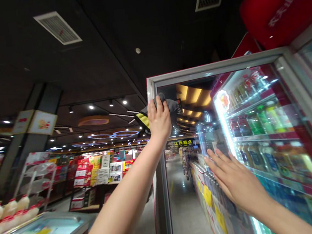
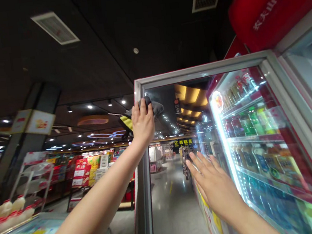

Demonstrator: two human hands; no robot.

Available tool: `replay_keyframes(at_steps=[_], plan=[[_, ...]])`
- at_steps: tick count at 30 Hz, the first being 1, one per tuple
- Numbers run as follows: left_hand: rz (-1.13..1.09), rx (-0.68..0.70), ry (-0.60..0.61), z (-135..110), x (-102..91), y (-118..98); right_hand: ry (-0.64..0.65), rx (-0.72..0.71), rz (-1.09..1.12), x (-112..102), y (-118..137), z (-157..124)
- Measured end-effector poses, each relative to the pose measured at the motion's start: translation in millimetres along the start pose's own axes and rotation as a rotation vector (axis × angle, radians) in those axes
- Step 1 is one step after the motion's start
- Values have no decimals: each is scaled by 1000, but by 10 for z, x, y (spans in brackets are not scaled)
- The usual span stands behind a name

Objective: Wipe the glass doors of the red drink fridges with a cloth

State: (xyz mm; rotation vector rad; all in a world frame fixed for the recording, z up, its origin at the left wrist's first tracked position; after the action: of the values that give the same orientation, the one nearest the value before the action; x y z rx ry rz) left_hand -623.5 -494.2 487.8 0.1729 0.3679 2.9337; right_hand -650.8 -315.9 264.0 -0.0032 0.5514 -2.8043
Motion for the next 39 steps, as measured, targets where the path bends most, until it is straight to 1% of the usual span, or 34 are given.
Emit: replay_keyframes(at_steps=[2,4,5,6,8,9,12,14,15,16,18,19,21,22,23,24,26,27,29,30,31,33,34,35,36,37,39], plan=[[11,92,17,-267,24,-139,-2,3,30,-33,4,15],[16,170,47,-400,53,-256,6,-16,84,-92,-36,7],[21,174,61,-400,65,-288,11,-42,121,-133,-76,-13],[26,147,73,-358,74,-299,11,-70,157,-181,-134,-46],[38,29,86,-186,81,-287,-15,-106,200,-286,-301,-147],[41,-35,87,-80,83,-284,-39,-99,199,-334,-404,-207],[34,-199,56,196,99,-361,-110,30,132,-404,-702,-377],[26,-291,14,266,125,-478,-125,112,100,-386,-810,-451],[18,-309,0,256,143,-552,-125,130,96,-365,-832,-472],[8,-296,-5,218,161,-631,-121,132,97,-341,-838,-483],[-9,-191,20,73,179,-766,-109,118,103,-302,-835,-487],[-9,-126,45,-20,171,-800,-104,112,102,-292,-836,-486],[8,-45,90,-185,114,-769,-99,99,86,-291,-844,-482],[24,-46,102,-228,71,-712,-98,92,74,-299,-847,-480],[41,-78,100,-230,23,-642,-99,86,59,-309,-847,-478],[58,-131,86,-192,-20,-574,-98,81,42,-320,-845,-475],[87,-268,42,-20,-65,-509,-90,79,7,-335,-830,-465],[97,-334,19,86,-60,-528,-87,78,-11,-341,-819,-457],[103,-407,-8,266,-3,-669,-80,72,-34,-349,-802,-436],[100,-402,-6,318,38,-771,-77,71,-37,-356,-803,-427],[94,-368,7,335,79,-874,-75,71,-32,-365,-815,-421],[79,-231,73,268,131,-1024,-65,59,0,-396,-874,-426],[74,-149,116,199,134,-1048,-59,43,27,-418,-919,-442],[72,-80,155,124,118,-1031,-54,24,56,-445,-976,-467],[76,-40,179,58,85,-973,-54,9,81,-475,-1044,-501],[83,-40,185,17,44,-887,-59,4,95,-507,-1121,-543],[98,-166,127,21,-37,-702,-73,43,83,-555,-1284,-636]])
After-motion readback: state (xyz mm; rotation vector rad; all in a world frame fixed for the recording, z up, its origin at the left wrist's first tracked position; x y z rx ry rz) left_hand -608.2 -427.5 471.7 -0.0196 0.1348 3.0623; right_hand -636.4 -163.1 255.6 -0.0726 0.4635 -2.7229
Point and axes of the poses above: each hand's wrist, its own z-axis towards the middle knuckle, its own x-axis out of the palm, y = z × x, the point moved 5 cm from there along z, towards the middle knuckle, and after that the axes turned 7 degrees about -z, right-handed, at the moved point
